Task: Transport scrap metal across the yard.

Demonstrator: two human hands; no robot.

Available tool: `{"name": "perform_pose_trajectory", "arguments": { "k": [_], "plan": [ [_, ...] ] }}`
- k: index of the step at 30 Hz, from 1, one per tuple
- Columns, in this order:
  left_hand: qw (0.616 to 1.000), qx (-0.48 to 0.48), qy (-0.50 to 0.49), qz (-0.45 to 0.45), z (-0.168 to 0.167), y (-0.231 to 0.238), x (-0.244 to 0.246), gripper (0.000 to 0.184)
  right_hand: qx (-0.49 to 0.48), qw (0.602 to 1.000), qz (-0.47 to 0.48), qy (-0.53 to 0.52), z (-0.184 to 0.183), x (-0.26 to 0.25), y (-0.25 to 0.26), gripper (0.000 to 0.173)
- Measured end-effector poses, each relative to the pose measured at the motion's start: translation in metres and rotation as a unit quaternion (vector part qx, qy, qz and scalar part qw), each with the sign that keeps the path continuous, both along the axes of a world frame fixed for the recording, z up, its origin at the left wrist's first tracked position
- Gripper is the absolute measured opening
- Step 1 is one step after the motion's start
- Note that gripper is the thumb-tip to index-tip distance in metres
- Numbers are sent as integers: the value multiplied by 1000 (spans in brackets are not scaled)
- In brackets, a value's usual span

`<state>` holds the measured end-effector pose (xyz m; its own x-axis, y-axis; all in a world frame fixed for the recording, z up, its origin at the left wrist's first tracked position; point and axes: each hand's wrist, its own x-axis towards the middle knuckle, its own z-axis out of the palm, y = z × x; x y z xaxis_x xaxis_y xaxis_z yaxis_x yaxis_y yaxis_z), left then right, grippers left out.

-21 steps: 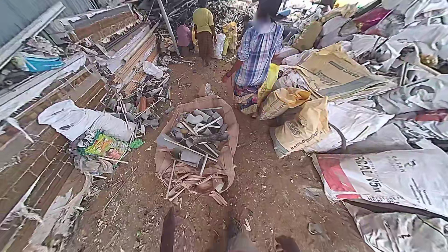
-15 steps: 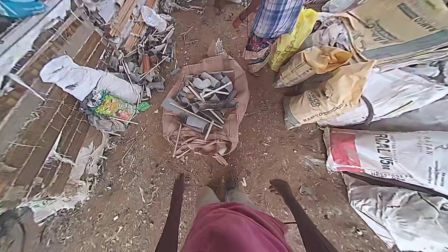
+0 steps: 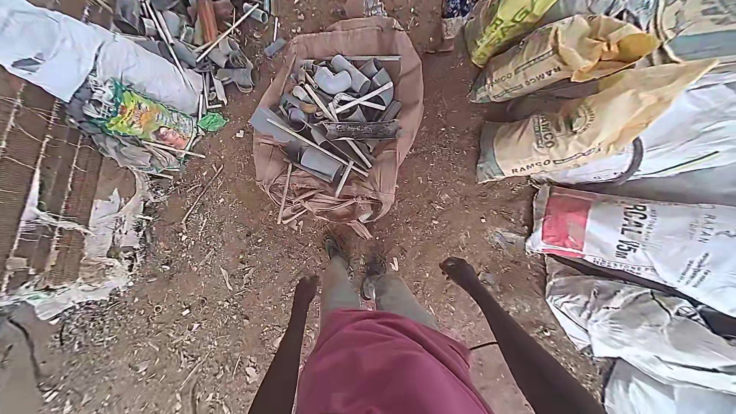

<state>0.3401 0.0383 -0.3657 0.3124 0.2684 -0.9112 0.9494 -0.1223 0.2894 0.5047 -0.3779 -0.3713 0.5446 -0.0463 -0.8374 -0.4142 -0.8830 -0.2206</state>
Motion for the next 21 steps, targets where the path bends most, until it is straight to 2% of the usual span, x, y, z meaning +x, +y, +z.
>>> {"name": "perform_pose_trajectory", "arguments": {
  "k": [6, 9, 11, 14, 18, 21],
  "plan": [
    [991, -19, 60, -119, -49, 38, 31, 43, -29, 981, 189, 47, -11, 37, 51, 34],
    [985, -20, 88, -148, -80, 52, 50, 45, -33, 982, 182, 38, -35, 70, 66, 34],
    [986, -11, 94, -140, -109, 61, 68, 47, -30, 991, 130, 3, -69, 97, 75, 33],
    [989, 19, 103, -107, -157, 71, 91, 47, -16, 998, 50, -28, -139, 125, 90, 34],
    [989, 39, 114, -90, -215, 82, 127, 49, -4, 1000, 0, -5, -231, 134, 114, 34],
    [988, 58, 117, -79, -255, 94, 140, 47, 14, 998, -56, 23, -285, 121, 133, 36]
  ]
}}
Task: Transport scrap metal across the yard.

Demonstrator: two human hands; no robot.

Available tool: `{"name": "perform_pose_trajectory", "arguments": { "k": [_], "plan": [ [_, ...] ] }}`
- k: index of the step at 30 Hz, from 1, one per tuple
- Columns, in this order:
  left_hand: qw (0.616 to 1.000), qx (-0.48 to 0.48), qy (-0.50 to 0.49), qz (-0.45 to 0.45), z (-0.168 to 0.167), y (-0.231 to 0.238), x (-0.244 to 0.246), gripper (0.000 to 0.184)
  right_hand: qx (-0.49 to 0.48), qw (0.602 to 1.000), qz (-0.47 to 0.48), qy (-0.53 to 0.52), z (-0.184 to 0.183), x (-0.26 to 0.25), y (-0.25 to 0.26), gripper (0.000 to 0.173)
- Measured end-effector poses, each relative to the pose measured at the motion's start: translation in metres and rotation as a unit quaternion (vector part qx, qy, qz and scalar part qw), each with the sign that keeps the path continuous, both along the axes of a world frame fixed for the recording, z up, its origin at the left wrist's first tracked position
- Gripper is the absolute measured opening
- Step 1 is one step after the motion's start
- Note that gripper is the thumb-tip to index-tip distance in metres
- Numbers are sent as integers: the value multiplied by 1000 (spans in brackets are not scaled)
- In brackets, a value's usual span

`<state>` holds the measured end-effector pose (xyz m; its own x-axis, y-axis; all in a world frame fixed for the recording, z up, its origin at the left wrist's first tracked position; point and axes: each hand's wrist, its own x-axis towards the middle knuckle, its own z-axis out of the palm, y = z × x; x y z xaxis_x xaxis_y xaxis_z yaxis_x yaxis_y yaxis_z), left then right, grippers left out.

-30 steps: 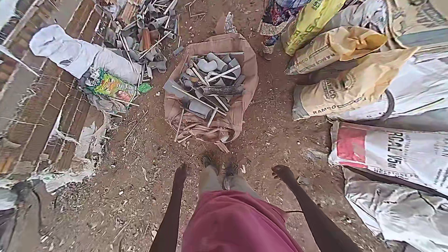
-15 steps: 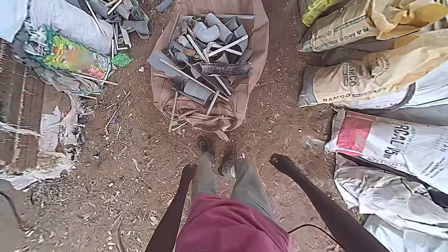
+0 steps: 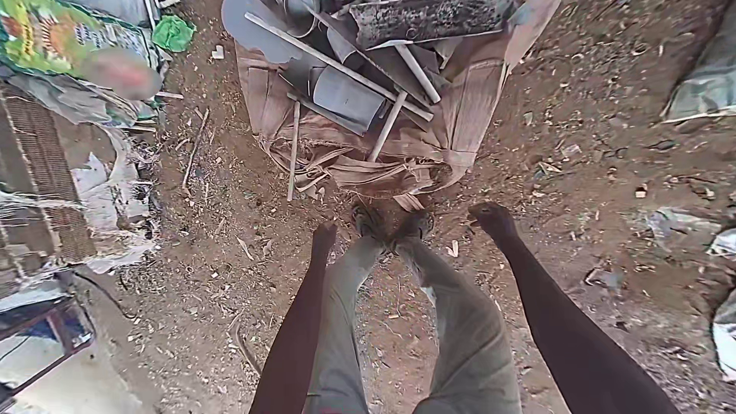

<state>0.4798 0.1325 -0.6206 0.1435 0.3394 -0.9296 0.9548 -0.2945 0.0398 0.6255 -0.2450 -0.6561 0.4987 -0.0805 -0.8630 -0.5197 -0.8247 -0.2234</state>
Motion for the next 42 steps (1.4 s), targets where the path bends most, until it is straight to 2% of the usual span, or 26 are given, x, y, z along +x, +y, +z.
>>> {"name": "perform_pose_trajectory", "arguments": {
  "k": [3, 6, 10, 14, 17, 21, 23, 26, 29, 31, 33, 35, 38, 40, 42],
  "plan": [
    [1000, 19, -18, -1, -35, 14, 19, 43, 11, 997, -72, -12, -43, -8, 7, 34],
    [998, 46, -38, 8, -70, 28, 30, 46, -12, 995, -98, -1, -78, -11, 6, 33],
    [994, 90, -65, 23, -122, 50, 42, 46, -18, 987, -159, -13, -131, -12, 1, 42],
    [972, 189, -81, -115, -158, 65, 65, 58, -20, 957, -290, 1, -176, -10, 8, 51],
    [941, 230, -107, -222, -183, 84, 82, 80, -4, 930, -367, 15, -207, -16, 19, 64],
    [899, 260, -46, -349, -221, 117, 97, 99, 19, 872, -489, 18, -251, -24, 34, 74],
    [884, 254, -18, -393, -238, 131, 97, 96, 50, 845, -532, 17, -265, -27, 36, 68],
    [877, 236, -18, -418, -259, 144, 99, 72, 123, 807, -578, -1, -281, -21, 40, 55],
    [862, 217, 15, -457, -239, 142, 107, 55, 227, 739, -632, -61, -275, -17, 62, 30],
    [857, 180, 42, -481, -207, 132, 110, 46, 300, 684, -659, -82, -257, -22, 75, 27],
    [846, 143, 80, -507, -168, 120, 114, 44, 310, 675, -664, -90, -225, -27, 83, 19],
    [840, 124, 124, -513, -131, 118, 115, 45, 290, 692, -656, -77, -179, -28, 82, 18],
    [849, 122, 116, -502, -65, 134, 124, 44, 279, 726, -628, -11, -94, -16, 74, 41],
    [854, 122, 84, -499, -19, 137, 140, 42, 235, 801, -549, 23, -40, -3, 63, 40],
    [863, 123, 47, -487, 31, 132, 162, 43, 137, 888, -439, 17, 11, 19, 69, 35]
  ]
}}
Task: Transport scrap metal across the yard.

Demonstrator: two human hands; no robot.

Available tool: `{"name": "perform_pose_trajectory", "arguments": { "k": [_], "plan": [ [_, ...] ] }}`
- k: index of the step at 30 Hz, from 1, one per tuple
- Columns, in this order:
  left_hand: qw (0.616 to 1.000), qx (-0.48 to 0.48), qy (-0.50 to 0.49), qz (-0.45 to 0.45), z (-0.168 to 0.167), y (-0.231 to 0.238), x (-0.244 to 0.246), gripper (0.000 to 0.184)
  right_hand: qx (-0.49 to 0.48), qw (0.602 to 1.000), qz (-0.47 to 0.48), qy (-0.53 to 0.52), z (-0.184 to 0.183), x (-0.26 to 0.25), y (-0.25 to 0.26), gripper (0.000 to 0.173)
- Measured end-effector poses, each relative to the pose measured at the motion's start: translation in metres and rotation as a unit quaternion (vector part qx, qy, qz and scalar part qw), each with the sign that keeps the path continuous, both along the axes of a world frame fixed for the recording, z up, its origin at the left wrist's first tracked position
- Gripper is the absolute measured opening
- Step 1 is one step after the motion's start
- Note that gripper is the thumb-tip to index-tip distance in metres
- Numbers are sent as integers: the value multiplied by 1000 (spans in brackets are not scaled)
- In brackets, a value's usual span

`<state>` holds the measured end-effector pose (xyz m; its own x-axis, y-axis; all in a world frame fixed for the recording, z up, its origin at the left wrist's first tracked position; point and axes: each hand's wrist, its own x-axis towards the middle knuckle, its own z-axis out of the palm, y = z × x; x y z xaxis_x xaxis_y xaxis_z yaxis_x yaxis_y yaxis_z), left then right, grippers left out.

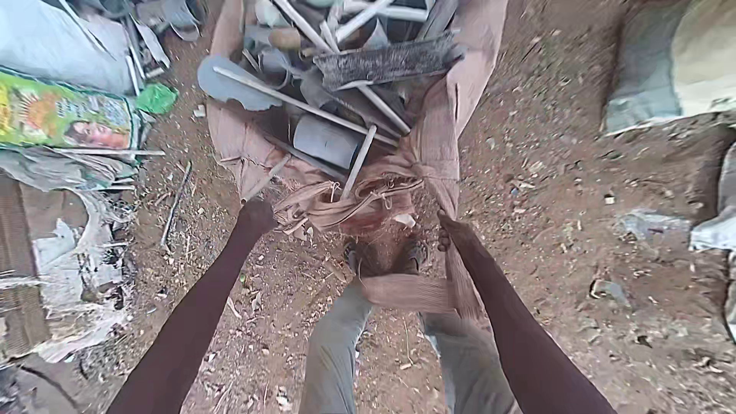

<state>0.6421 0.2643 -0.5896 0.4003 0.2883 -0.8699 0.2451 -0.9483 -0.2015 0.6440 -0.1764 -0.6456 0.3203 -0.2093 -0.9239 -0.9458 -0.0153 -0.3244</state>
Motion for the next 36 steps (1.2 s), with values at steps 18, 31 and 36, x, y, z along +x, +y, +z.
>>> {"name": "perform_pose_trajectory", "arguments": {
  "k": [18, 31, 36],
  "plan": [
    [964, -163, -91, 191, 211, -63, -66, 54, -197, 902, 384, -1, 217, 11, 23, 50],
    [986, -142, -15, 92, 190, -89, -41, 47, -217, 684, 687, 118, 259, 41, -20, 48],
    [988, -136, -23, 71, 208, -93, -11, 47, -203, 737, 639, 85, 257, 46, -13, 54]
  ]
}}
